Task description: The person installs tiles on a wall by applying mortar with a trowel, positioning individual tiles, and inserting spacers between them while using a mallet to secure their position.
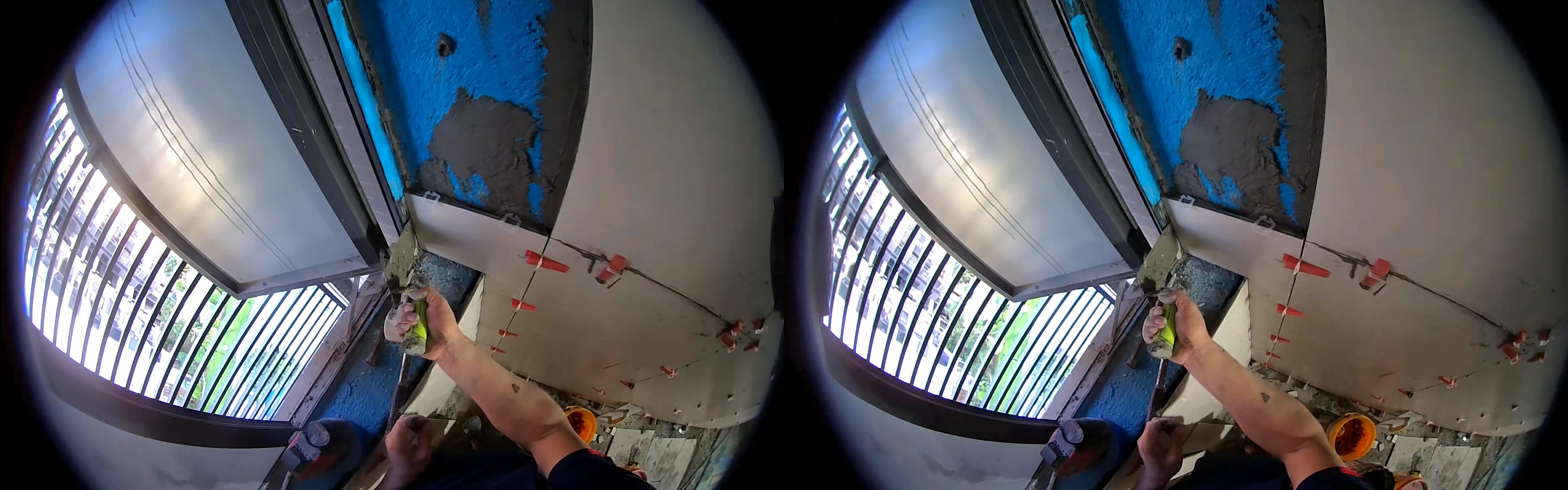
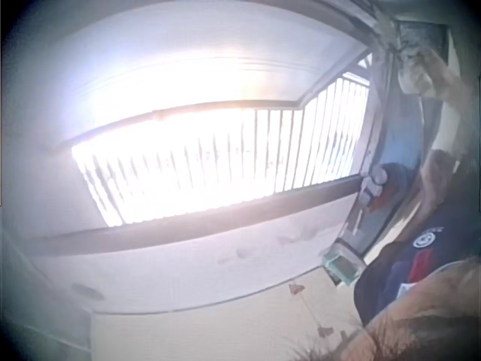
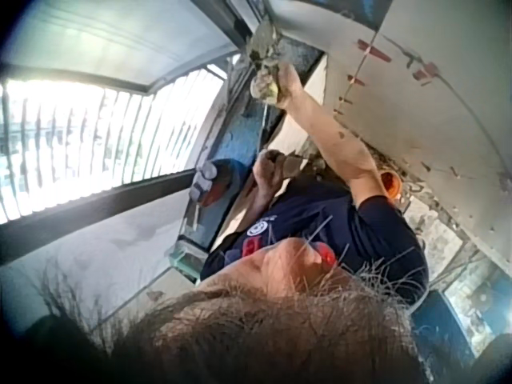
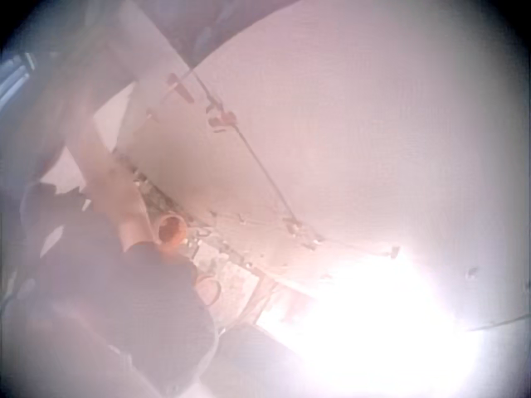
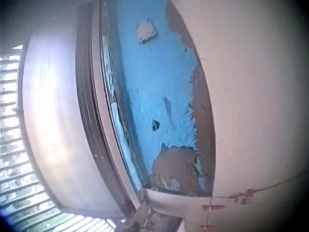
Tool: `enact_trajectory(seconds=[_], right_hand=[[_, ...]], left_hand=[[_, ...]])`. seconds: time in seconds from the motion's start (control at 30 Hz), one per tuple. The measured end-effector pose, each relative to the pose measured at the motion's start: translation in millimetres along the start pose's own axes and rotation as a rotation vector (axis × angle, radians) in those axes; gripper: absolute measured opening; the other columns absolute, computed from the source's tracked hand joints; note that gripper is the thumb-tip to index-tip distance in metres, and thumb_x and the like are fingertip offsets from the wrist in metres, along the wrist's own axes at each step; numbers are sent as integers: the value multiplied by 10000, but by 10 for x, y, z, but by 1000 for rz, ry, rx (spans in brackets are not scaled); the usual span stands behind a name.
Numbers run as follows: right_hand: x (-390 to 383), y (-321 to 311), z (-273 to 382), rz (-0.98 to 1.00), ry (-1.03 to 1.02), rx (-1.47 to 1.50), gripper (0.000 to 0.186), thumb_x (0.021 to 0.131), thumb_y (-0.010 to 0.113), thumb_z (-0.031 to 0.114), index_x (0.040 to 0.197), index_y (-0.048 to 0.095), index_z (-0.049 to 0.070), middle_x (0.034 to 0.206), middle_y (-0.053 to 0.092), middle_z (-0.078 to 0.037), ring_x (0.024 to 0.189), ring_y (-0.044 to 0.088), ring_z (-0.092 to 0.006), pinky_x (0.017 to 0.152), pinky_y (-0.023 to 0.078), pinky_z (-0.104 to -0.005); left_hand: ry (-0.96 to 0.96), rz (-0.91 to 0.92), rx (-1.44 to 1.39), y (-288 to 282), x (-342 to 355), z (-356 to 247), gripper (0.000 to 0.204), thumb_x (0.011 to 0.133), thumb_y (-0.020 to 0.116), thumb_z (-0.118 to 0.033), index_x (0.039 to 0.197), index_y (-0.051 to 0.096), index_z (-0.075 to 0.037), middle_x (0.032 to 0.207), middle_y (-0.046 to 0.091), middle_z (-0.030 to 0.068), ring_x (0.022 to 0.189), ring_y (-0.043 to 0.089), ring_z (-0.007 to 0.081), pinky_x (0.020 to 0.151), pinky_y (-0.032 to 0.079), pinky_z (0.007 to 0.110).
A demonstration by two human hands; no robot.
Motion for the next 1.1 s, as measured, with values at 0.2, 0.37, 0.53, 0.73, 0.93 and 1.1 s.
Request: enact_trajectory(seconds=[0.2,0.37,0.53,0.73,0.93,1.1], right_hand=[[171,194,-78,-50,-123,70,191,806,514,238,679,450,110,582,456,-15,529,449,-143,562,425,-285],[192,153,-37,-22,-89,178,219,806,532,258,654,505,102,566,462,-4,540,473,-140,594,447,-276],[92,87,28,133,22,219,200,809,520,253,686,536,96,601,503,-3,559,493,-137,617,463,-294],[-81,81,212,140,-36,285,169,811,548,224,749,557,67,662,559,-23,568,520,-130,616,490,-292],[-51,46,173,143,-7,281,167,817,540,187,825,570,23,709,562,-26,575,526,-119,621,489,-276],[-202,21,365,136,38,335,165,828,514,190,812,556,31,698,548,-17,569,518,-123,607,487,-272]], left_hand=[[13,37,-12,45,19,-53,166,771,698,28,906,602,16,813,649,118,701,628,178,654,496,283],[33,-8,4,54,-13,-83,152,760,703,46,862,600,0,739,635,107,640,631,192,598,494,284],[11,0,-42,49,-111,115,168,756,719,35,863,596,-7,744,636,109,636,630,196,596,493,284],[47,8,-15,87,10,-56,159,760,718,30,852,594,-12,741,630,111,633,630,206,594,494,290],[-16,-44,-6,59,-49,57,189,743,727,-4,867,585,-16,747,614,91,689,626,194,656,493,294],[-12,-18,71,67,-43,17,177,751,709,-8,874,582,-12,753,611,92,685,621,193,655,490,295]])
Point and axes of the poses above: each hand's wrist, its own x-axis towards the middle knuckle, its own y-axis out of the palm, z = x × y, the point moved 4 cm from there along x, towards the middle knuckle
